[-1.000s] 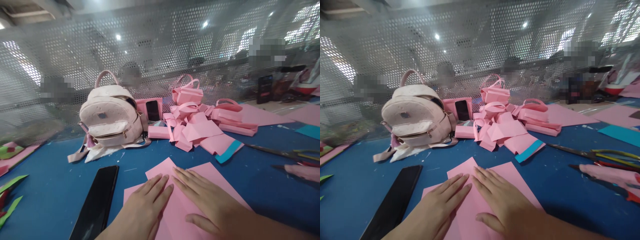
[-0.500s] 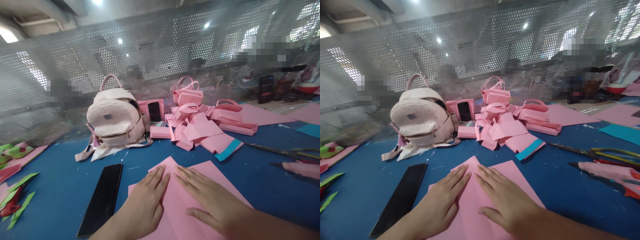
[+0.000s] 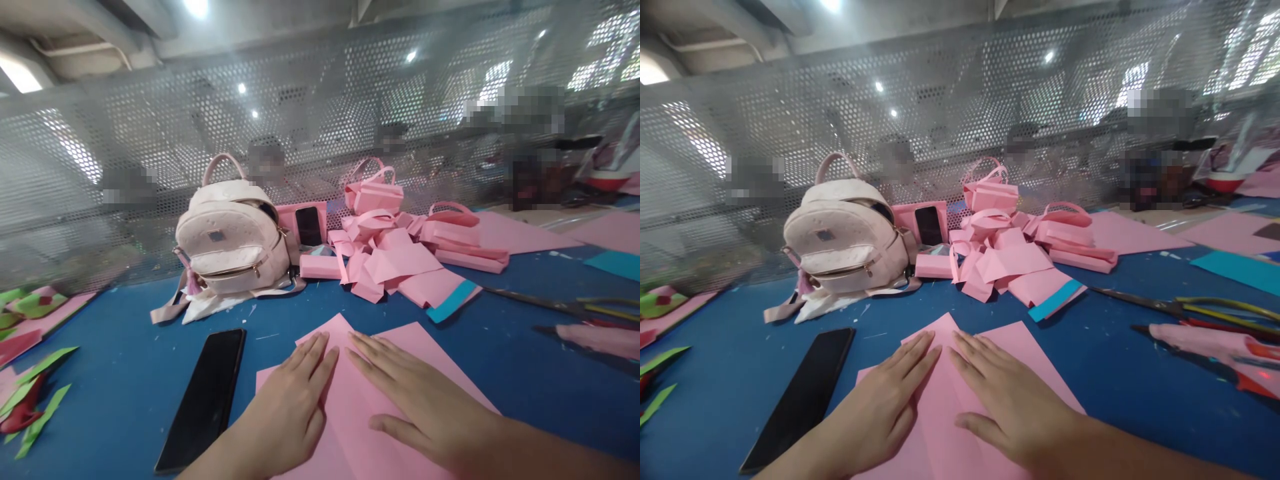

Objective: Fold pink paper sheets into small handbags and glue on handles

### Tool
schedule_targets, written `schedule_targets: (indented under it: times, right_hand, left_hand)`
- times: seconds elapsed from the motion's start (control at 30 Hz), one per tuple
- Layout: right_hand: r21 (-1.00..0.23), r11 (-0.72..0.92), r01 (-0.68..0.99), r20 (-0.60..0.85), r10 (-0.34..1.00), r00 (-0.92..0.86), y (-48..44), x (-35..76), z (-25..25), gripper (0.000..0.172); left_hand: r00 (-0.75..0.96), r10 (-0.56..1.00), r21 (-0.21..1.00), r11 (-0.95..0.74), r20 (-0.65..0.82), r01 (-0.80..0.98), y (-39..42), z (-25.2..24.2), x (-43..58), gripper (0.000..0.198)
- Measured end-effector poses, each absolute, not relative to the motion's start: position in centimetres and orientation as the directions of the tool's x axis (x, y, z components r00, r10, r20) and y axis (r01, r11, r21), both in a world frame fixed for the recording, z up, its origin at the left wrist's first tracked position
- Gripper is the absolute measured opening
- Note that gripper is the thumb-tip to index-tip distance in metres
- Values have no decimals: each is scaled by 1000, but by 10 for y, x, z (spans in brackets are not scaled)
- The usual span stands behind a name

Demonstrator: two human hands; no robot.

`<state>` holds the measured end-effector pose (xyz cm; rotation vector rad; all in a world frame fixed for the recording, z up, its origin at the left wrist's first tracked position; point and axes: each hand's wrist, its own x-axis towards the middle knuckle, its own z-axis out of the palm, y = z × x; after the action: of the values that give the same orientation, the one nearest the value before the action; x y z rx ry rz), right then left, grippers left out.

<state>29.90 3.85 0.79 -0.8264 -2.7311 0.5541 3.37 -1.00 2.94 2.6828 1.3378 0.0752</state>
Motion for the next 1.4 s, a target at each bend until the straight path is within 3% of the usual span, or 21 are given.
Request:
schedule_targets:
  times: [0.27,0.43,0.57,0.8,0.93,1.4]
  right_hand:
    - [-386,779,494,111,571,-814,34,294,17,59]
    - [-489,730,477,129,602,-788,38,300,11,56]
    - [-552,691,467,167,640,-750,48,309,3,56]
    - [-493,744,451,166,589,-791,58,313,-11,60]
    - [-490,747,450,196,597,-778,57,313,-18,62]
    - [-365,802,473,203,564,-801,51,310,-22,65]
  left_hand:
    - [712,701,143,-708,31,691,-15,26,35,87]
    - [775,631,138,-769,14,624,-14,30,36,82]
    - [791,612,158,-779,-17,606,-11,34,35,92]
    - [834,552,183,-822,24,539,-8,25,31,72]
    - [852,519,136,-851,72,507,-6,13,27,65]
    - [862,498,55,-867,96,495,-3,9,26,59]
